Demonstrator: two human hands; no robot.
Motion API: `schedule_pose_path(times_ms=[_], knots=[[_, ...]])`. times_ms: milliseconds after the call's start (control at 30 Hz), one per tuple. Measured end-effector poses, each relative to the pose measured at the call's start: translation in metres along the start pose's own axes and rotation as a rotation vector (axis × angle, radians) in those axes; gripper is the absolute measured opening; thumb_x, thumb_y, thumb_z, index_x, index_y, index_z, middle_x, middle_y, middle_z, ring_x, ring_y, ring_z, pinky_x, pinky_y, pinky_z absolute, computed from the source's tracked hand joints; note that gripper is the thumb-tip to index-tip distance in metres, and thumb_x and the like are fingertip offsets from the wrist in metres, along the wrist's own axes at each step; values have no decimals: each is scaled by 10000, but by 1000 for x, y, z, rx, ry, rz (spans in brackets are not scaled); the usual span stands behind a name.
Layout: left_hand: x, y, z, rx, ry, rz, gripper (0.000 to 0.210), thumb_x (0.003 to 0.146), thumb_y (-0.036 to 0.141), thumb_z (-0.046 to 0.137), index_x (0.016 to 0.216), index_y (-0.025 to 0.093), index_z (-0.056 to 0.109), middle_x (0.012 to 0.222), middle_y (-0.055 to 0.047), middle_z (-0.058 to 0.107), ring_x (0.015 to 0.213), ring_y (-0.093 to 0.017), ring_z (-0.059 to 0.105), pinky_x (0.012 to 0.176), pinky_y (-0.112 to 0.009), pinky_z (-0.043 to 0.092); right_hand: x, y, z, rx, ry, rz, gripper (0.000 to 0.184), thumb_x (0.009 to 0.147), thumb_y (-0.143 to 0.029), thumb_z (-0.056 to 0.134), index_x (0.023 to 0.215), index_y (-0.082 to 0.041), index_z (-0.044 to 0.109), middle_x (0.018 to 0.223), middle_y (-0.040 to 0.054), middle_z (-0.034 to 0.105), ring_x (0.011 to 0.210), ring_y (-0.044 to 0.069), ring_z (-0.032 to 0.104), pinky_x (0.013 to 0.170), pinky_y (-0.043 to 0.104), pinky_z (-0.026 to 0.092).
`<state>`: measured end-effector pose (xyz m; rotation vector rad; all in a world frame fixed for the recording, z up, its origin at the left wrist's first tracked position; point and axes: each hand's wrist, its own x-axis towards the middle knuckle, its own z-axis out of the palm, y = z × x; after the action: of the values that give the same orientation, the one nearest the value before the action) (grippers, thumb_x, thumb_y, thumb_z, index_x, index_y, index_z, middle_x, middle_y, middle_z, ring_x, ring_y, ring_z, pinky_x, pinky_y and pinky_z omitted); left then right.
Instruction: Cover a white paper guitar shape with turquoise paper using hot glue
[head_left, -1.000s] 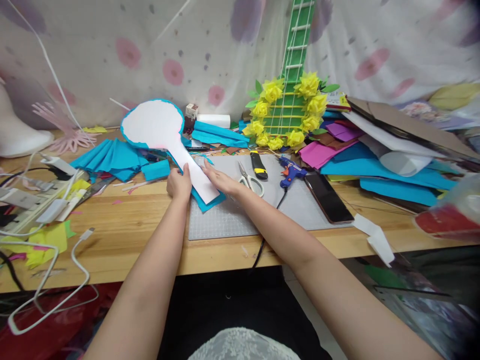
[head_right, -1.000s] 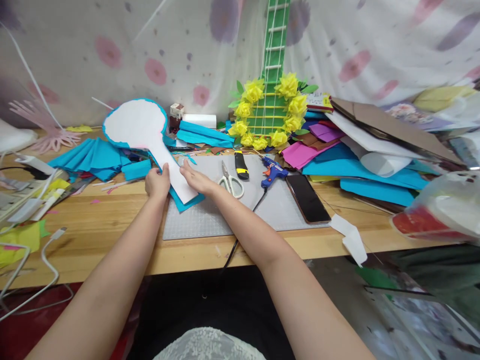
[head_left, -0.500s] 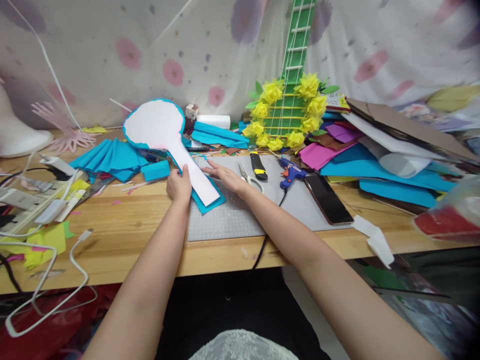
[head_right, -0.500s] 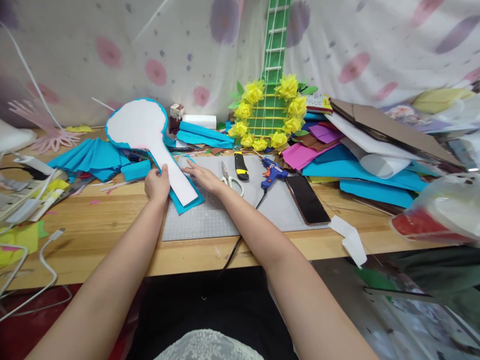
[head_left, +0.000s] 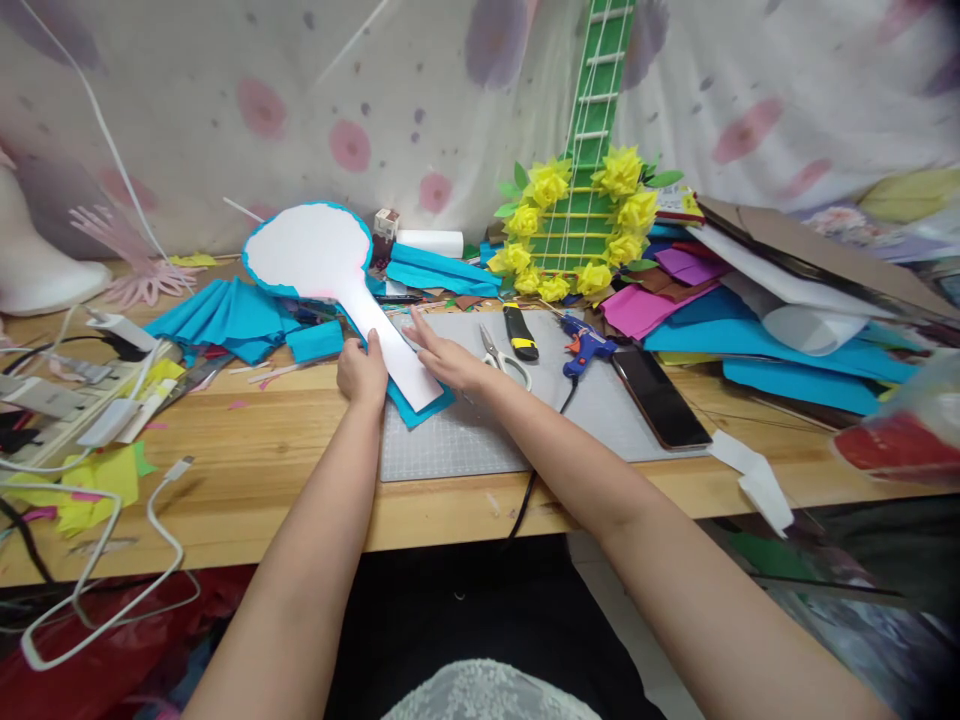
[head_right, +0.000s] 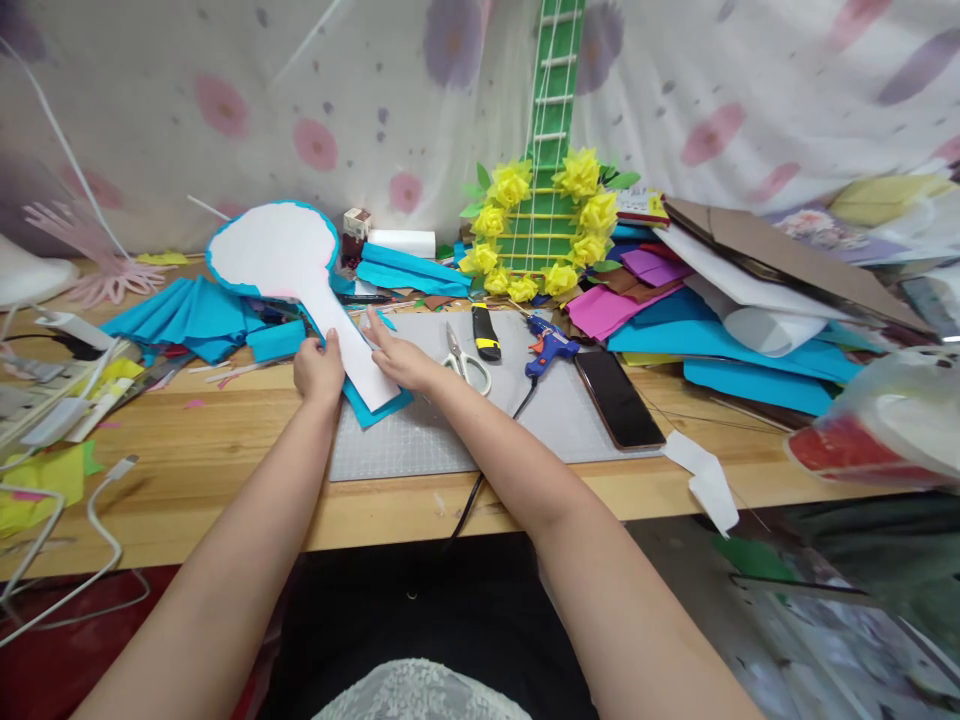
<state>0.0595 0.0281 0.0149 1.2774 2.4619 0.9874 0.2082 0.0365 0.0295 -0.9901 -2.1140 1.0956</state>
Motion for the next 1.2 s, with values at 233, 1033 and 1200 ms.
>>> schedule_pose_path(times_ms=[233, 1033, 1200], knots=[[2, -2, 2, -15, 57, -23, 390, 911, 485, 328, 953, 197, 588, 1028, -122, 663, 989, -260, 598, 773, -337, 428, -9, 17, 9, 226, 28, 154, 841, 776, -127, 377, 1494, -176, -58, 1454, 57, 389, 1382, 151, 291, 1145, 436, 148], [2, -1, 3, -69, 74, -35, 389, 908, 466, 352, 966, 164, 590, 1048, -144, 660, 1005, -280, 598, 838, -366, 425, -17, 6, 7, 21, -36, -94, 688, 879, -252, 295, 1497, -134, 14, 1433, 61, 430, 1396, 167, 260, 1150, 437, 168], [1, -2, 4, -84, 82, -26, 365, 903, 463, 367, 935, 170, 583, 1031, -147, 658, 999, -282, 597, 844, -374, 424, -4, 17, 8, 187, 135, -101, 735, 845, -152, 274, 1488, -171, -80, 1506, 44, 306, 1404, 130, 225, 1138, 426, 197]])
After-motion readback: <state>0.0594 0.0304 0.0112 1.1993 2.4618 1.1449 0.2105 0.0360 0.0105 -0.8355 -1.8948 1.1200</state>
